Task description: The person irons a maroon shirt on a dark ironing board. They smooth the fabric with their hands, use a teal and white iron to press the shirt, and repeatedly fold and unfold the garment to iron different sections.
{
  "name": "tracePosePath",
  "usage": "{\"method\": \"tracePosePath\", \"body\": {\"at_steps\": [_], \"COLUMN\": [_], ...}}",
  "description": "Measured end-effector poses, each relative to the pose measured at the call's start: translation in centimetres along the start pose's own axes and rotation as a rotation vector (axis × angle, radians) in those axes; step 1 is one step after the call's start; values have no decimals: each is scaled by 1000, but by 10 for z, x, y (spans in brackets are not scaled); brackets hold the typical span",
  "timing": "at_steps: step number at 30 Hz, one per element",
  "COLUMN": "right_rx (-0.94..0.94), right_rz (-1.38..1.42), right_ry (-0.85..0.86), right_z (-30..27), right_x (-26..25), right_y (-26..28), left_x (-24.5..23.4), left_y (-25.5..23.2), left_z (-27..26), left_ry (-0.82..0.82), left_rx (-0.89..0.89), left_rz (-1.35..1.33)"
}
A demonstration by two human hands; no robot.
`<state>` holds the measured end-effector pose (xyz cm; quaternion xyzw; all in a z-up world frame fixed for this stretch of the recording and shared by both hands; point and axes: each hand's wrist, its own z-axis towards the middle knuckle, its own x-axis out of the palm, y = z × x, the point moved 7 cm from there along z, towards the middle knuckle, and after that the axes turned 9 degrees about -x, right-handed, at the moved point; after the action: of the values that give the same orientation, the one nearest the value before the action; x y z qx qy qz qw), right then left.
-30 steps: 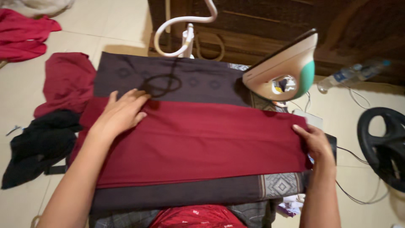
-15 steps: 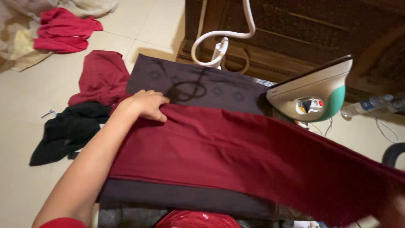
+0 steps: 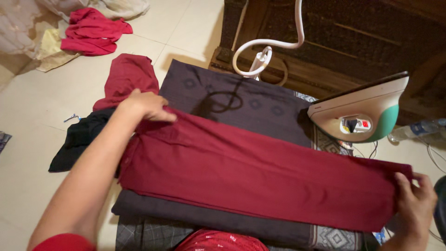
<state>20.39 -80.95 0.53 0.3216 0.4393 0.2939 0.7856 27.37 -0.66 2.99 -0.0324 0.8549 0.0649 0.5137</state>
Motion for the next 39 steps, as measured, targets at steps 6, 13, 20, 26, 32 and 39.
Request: {"method": "tracePosePath", "body": {"at_steps": [6, 13, 20, 26, 32, 39], "right_rx": [-36, 271, 358, 175, 220, 126], "right_rz": [175, -324, -12, -166, 72, -313], "right_ry": [-105, -138, -44, 96, -203, -54], "right_z": [8, 2, -7, -4, 16, 5], "right_x": [-37, -44, -15, 0, -73, -65], "right_y": [-37, -54, -59, -48, -58, -53], "left_x": [-56, -49, 101, 143, 89, 65], "left_y": [27, 14, 66, 70, 109, 78], "left_z": [-84, -85, -26, -29, -67, -79], "left_ry": [-300, -940, -74, 191, -25, -27], "left_rx": [35, 25, -342, -455, -581, -181], "left_rz": [-75, -282, -713, -1298, -1366, -1565]}}
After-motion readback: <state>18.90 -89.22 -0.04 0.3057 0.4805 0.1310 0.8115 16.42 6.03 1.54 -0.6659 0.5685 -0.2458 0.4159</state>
